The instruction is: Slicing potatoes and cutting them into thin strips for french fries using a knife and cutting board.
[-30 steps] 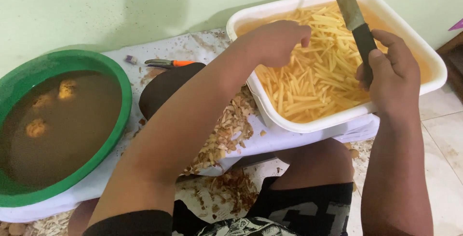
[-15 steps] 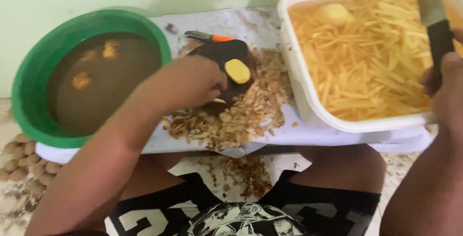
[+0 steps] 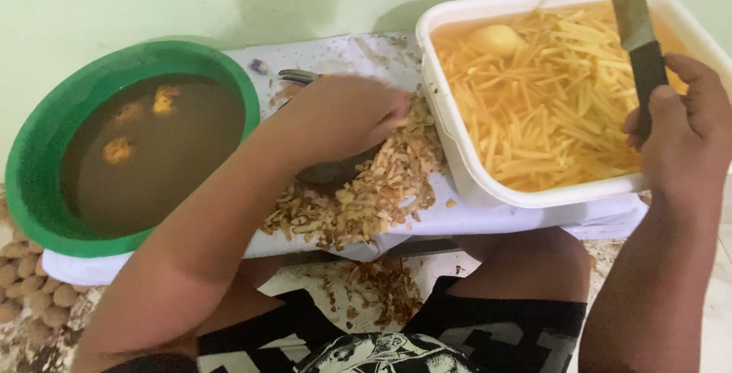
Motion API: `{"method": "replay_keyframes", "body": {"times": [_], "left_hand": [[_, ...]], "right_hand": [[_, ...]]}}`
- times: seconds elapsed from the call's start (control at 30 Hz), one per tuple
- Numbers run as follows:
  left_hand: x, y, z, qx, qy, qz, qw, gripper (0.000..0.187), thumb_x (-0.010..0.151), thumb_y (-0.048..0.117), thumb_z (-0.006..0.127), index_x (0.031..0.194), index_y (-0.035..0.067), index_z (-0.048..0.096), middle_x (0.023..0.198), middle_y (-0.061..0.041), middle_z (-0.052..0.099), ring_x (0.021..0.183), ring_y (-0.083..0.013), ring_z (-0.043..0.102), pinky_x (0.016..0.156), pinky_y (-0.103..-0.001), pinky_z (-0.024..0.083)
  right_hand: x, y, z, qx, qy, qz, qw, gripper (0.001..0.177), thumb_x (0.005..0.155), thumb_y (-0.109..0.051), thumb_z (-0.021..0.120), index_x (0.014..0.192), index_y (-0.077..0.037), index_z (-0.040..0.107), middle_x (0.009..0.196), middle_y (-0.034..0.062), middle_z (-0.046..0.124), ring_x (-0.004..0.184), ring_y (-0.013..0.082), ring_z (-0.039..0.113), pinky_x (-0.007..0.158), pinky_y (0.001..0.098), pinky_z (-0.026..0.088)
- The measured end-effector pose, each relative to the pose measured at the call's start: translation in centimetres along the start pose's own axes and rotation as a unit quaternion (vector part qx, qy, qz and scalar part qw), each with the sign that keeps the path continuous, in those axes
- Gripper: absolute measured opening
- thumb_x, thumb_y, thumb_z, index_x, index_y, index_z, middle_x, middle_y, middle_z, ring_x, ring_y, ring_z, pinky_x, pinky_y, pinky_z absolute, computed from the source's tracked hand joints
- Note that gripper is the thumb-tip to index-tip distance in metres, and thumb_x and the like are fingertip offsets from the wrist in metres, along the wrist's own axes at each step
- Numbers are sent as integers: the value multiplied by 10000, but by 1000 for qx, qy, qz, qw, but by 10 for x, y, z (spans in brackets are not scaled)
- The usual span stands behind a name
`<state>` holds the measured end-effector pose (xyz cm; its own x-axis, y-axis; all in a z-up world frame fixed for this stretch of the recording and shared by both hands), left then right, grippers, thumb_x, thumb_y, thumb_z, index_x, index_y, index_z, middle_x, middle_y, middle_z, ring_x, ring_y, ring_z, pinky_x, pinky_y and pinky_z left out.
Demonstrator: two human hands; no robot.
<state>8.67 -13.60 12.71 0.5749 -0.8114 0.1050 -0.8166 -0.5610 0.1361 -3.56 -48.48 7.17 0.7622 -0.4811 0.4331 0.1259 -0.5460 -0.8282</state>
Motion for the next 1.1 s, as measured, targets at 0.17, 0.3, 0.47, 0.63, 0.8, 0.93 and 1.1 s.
{"method": "replay_keyframes", "body": {"times": [0.17, 0.3, 0.47, 0.63, 0.8, 0.93, 1.1], "left_hand": [[88, 43, 11, 26, 72, 78, 994, 287, 1070, 283, 444, 951, 160, 674, 900, -12, 683, 748, -221, 611, 699, -418, 516], [128, 86, 55, -69, -72, 174, 980, 607, 761, 536, 722, 1282, 231, 650, 1248, -46, 648, 1148, -284, 614, 963, -480, 471], [130, 119, 55, 23, -220, 65, 973, 1054, 707, 527, 838, 1610, 360, 321, 1697, -103, 167, 1489, -438, 204, 1088, -764, 259], [166, 104, 83, 88, -218, 42, 971, 1173, 604, 566, 967, 1596, 342, 381, 1632, -189, 251, 1448, -493, 279, 1026, -764, 399], [193, 88, 92, 46, -111, 84, 989, 1017, 564, 168, 959, 1483, 297, 542, 1328, -151, 592, 1159, -366, 585, 908, -569, 544], [215, 66, 103, -5, -61, 128, 990, 965, 555, 133, 927, 1443, 236, 564, 1273, -56, 684, 1147, -315, 634, 960, -472, 502], [217, 63, 71, -76, -32, 205, 975, 697, 736, 243, 835, 1377, 149, 575, 1222, -119, 696, 1080, -339, 651, 918, -479, 506]], "right_hand": [[-2, -20, 0, -28, 2, -30, 999, 414, 1153, 77, 387, 1554, 98, 486, 920, 157, 548, 717, 191, 499, 637, 297, 426], [-3, -22, 0, -5, 7, 4, 1000, 410, 1132, 13, 404, 1527, 39, 512, 934, 123, 569, 743, 163, 524, 645, 269, 442], [0, -28, 1, 5, 4, 29, 1000, 396, 1122, -16, 411, 1504, 30, 505, 882, 106, 573, 722, 154, 509, 640, 261, 426], [1, -29, 0, -5, -10, 11, 1000, 404, 1103, -5, 406, 1487, 43, 523, 831, 94, 588, 677, 159, 502, 626, 262, 417], [1, -27, 0, 13, -5, 21, 1000, 405, 1112, -1, 396, 1497, 22, 518, 845, 90, 585, 674, 144, 500, 623, 251, 413], [3, -28, 0, 34, -2, 15, 999, 390, 1116, 18, 384, 1488, 23, 503, 941, 99, 579, 736, 130, 524, 637, 242, 433], [3, -27, -2, 27, 16, 29, 999, 390, 1110, -11, 390, 1482, -1, 506, 941, 91, 584, 735, 131, 533, 626, 250, 439]]}}
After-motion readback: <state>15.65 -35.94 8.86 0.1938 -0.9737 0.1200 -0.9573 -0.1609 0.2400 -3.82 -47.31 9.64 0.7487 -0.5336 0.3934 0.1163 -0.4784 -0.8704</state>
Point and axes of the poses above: each hand's wrist, its own x-axis towards the middle knuckle, its own z-axis out of the palm, y = z × x, the point moved 5 cm from there along x, towards the middle knuckle
